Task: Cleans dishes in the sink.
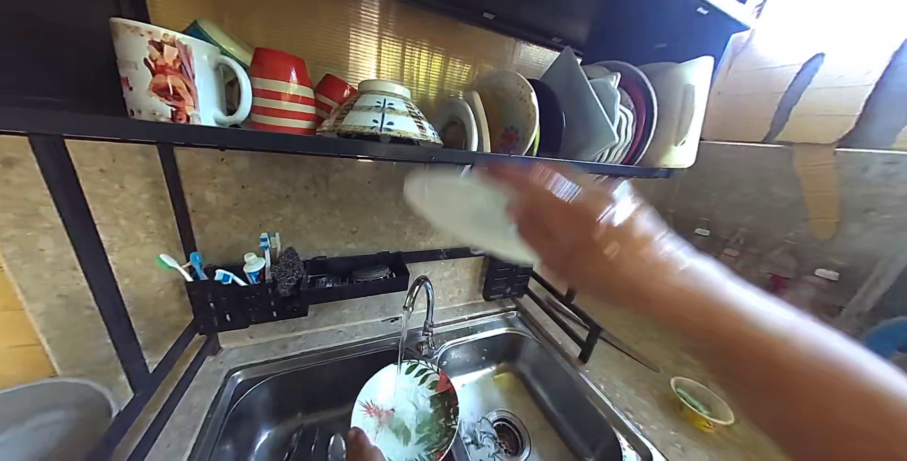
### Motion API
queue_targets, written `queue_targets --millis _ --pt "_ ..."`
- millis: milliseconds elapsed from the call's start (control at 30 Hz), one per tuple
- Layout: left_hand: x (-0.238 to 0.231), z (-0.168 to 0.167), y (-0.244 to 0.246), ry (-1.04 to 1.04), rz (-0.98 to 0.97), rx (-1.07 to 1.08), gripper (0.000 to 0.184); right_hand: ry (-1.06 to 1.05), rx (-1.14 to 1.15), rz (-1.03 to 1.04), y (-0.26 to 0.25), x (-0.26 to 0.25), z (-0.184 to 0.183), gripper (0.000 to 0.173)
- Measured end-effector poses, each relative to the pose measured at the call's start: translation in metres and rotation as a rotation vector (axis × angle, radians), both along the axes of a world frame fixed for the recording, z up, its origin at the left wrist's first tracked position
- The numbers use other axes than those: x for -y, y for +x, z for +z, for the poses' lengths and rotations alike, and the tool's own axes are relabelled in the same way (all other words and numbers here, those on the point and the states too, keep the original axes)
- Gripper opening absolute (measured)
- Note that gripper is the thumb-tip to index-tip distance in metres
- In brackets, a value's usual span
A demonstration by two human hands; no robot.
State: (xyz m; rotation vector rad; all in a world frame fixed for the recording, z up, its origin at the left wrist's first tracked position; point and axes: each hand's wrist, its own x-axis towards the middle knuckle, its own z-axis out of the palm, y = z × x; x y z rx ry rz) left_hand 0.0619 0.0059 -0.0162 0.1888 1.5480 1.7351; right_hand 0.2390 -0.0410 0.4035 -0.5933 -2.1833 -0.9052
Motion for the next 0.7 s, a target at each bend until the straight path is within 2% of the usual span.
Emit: queue_targets --millis 67,133,267,333,433,467,500,600,667,700 --pt "0.0 -0.001 0.0 0.025 -0.004 0.005 0.065 0.114 -0.099 -0.09 -0.005 0.014 0.052 0.039" --pt "0.0 -0.004 -0.001 0.047 -0.011 0.002 0.064 0.086 -0.22 -0.216 -0.022 0.009 0.091 0.033" --pt "-0.002 -0.004 -0.003 0.052 0.005 -0.009 0.064 -0.024 -0.366 -0.321 -0.064 -0.045 0.13 0.027" --pt "-0.003 0.0 -0.006 0.038 0.023 -0.008 0.064 -0.069 -0.349 -0.36 -0.075 -0.069 0.133 0.043" --pt "-0.002 0.004 -0.007 0.034 0.046 -0.016 0.063 -0.157 -0.274 -0.456 -0.084 -0.093 0.124 0.084" --pt "-0.002 0.004 -0.008 0.041 0.048 -0.011 0.063 -0.196 -0.268 -0.478 -0.086 -0.102 0.118 0.088" --pt "-0.001 0.004 -0.008 0.044 0.049 -0.005 0.064 -0.236 -0.269 -0.481 -0.085 -0.111 0.112 0.087" --pt "-0.003 0.002 -0.01 0.043 0.051 0.021 0.067 -0.341 -0.293 -0.532 -0.081 -0.132 0.102 0.061" --pt "-0.004 0.004 -0.01 0.046 0.064 0.072 0.069 -0.349 -0.331 -0.562 -0.076 -0.139 0.098 0.044" --pt "-0.004 0.006 -0.009 0.052 0.078 0.105 0.07 -0.318 -0.374 -0.526 -0.072 -0.138 0.092 0.042"
